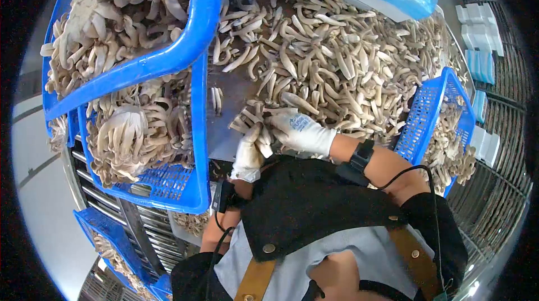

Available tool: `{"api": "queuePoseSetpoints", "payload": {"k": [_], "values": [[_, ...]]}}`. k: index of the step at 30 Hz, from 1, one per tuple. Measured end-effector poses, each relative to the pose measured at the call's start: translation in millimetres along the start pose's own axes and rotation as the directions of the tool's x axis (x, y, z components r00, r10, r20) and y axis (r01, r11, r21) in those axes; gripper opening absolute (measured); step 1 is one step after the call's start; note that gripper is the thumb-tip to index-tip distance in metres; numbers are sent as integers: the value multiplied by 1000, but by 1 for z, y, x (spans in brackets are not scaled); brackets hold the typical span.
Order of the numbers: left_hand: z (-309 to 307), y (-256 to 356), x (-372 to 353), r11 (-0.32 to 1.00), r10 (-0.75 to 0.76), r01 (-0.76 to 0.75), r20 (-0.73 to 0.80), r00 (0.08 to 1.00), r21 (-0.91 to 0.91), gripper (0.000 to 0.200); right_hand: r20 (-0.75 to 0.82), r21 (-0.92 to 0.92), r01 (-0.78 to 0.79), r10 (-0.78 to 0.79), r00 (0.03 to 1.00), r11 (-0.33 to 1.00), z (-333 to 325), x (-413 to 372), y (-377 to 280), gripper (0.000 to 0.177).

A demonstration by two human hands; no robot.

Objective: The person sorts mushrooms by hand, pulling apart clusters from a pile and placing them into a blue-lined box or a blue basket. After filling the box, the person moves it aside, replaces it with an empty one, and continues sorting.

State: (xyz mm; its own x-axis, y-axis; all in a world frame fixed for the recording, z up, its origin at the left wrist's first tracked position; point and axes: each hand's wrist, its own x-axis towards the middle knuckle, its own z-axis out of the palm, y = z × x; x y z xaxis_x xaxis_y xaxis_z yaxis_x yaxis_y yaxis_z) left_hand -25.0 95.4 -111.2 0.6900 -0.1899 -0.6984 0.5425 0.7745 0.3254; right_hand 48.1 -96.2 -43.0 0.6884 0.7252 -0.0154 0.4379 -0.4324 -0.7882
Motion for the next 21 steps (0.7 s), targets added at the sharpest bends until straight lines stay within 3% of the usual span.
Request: {"api": "queuePoseSetpoints", "payload": {"k": [1,2,4,5,6,7,8,9,11,12,14,16,17,20,21], "values": [[15,4,-6,984,-45,44,-3,999,-173,17,37,17,41,-42,998,999,-7,2,-2,24],[12,7,-7,989,-24,44,136,990,-144,13,171,98,-123,105,980,987,-19,5,-2,27],[-1,18,-14,995,9,31,403,915,-93,13,56,56,-473,470,881,879,-35,19,8,35],[-6,19,-23,999,-9,17,188,982,-42,23,-150,-132,-386,366,918,913,-37,25,26,37],[-7,19,-26,992,-11,20,72,997,-121,23,-234,-177,-433,389,891,884,-44,35,37,41],[-12,20,-30,997,-11,23,159,987,-71,20,-316,-212,-484,409,856,849,-52,46,47,46],[-16,20,-33,1000,-13,19,245,969,-20,19,-283,-95,-633,589,757,768,-60,61,45,54],[-9,19,-39,1000,4,2,251,968,-24,20,-217,-206,-601,563,797,772,-50,63,57,67],[11,20,-50,999,36,-30,266,963,-27,24,-21,-285,-521,538,843,805,-49,65,39,68],[7,33,-49,986,-158,114,469,869,120,34,82,-321,-474,522,849,820,-48,65,32,68],[9,30,-52,967,-100,-5,395,913,256,44,230,-318,-324,404,885,891,-49,59,37,61],[-5,15,-46,979,3,-80,381,925,185,49,367,-228,-124,203,908,966,-62,50,40,58],[-15,9,-43,981,54,-118,370,927,152,51,377,-233,-160,240,895,959,-73,59,43,55],[-21,20,-41,955,-64,-68,425,903,289,53,29,-356,-478,521,853,803,-105,99,52,42],[-16,22,-43,958,-74,-50,413,908,281,53,-101,-358,-488,487,868,796,-98,103,77,39]]}}
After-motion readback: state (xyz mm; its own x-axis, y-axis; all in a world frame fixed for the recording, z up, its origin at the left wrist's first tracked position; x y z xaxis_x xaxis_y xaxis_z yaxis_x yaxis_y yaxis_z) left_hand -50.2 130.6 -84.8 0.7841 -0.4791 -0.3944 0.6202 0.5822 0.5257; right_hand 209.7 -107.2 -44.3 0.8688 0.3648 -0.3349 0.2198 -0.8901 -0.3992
